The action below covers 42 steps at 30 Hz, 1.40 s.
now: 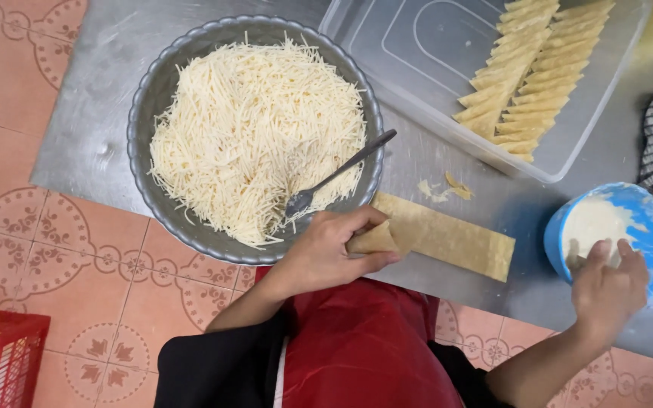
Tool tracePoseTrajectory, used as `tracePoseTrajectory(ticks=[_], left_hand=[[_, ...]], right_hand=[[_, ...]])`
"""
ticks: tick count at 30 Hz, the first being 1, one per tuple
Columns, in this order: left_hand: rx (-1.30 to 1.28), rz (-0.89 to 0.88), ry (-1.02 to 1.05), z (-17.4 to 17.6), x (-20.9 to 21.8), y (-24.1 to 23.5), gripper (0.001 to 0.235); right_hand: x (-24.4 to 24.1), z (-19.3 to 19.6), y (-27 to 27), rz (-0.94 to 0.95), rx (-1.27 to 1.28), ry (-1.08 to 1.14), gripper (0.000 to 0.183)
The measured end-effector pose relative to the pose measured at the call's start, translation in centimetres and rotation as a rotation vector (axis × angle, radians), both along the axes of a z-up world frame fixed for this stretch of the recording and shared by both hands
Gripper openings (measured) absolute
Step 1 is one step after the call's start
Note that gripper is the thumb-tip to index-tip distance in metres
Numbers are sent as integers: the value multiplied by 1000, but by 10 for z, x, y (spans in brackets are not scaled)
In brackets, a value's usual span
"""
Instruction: Fold and fill dough wrappers with shredded filling to create triangle-shaped pastries.
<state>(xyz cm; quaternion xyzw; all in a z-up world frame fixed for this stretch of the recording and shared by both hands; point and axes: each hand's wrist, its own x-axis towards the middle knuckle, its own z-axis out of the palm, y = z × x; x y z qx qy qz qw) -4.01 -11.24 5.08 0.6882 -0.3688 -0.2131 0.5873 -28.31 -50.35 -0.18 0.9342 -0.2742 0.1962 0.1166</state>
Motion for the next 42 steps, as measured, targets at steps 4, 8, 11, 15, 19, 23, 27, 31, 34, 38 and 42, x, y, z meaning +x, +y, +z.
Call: tracePoseTrajectory(ticks=[4,8,11,15,19,23,27,31,34,38,42], left_hand=[[0,-9,-9,-5,-3,-8,42],[1,19,-8,9,-3,-13,45],[1,35,-3,5,-5,-17,49],[30,18,21,-4,-11,-27,49],[-121,-31,-1,11,-17,-34,53],[-64,-129,200,12,-25,-38,59],[-181,-175,241,11,-31,-34,57],[-131,-237,502,-2,-29,-34,61],[-430,-265,788,-24,-33,-40,57],[-520,-136,942,-26,-35,-48,52],[-600,14,946,-24,-36,-56,47]], right_hand=[[-14,-6,-19,-263,279,-299,71],[-49,-30,-45,-264,518,-780,56],[-44,-19,-24,31,709,-842,56],[-41,1,1,434,934,-908,57],[34,44,70,845,1223,-738,72],[95,69,131,1074,1355,-544,77],[139,90,157,1066,1247,-311,77],[137,43,151,1157,1392,-462,70],[121,12,157,1096,1196,-568,63],[98,-23,185,847,590,-512,39],[97,-6,232,675,333,-326,45]])
